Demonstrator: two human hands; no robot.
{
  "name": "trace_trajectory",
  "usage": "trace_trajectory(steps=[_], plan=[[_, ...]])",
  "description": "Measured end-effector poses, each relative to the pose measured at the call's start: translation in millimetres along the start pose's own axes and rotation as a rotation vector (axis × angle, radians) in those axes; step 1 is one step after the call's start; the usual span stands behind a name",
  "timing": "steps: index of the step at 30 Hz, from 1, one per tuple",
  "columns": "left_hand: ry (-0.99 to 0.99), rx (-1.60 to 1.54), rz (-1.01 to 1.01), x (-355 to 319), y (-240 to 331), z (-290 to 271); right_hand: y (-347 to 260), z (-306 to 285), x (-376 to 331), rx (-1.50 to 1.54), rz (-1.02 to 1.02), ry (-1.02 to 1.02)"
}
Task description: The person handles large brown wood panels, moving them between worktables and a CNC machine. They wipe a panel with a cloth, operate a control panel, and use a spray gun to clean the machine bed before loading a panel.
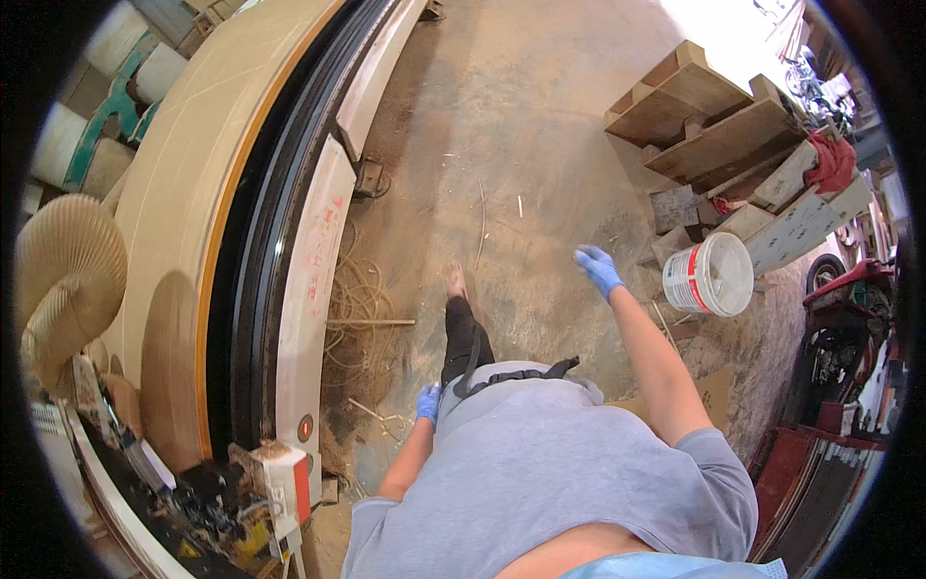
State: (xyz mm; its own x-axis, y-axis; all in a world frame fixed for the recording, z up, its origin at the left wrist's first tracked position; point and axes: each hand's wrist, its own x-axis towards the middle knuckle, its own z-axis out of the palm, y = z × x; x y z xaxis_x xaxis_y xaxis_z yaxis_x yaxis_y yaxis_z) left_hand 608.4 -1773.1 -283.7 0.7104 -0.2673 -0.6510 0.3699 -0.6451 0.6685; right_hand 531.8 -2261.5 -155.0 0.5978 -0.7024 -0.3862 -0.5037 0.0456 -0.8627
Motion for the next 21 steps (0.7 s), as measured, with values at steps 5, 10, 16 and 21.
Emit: trace_trajectory(steps=[5,10,16,21], plan=[[-0.227,0.569,-0.055,114,35,-27,-40,43,128,0.007,-0.050,-0.110],[-0.133,0.562,0.043,287,172,-112,33,36,173,0.093,0.308,0.152],[0.039,-0.282,0.210,450,425,-212,99,57,86,0.239,0.779,0.217],[0.105,-0.020,0.222,508,411,-231,46,65,110,0.139,1.021,0.150]])
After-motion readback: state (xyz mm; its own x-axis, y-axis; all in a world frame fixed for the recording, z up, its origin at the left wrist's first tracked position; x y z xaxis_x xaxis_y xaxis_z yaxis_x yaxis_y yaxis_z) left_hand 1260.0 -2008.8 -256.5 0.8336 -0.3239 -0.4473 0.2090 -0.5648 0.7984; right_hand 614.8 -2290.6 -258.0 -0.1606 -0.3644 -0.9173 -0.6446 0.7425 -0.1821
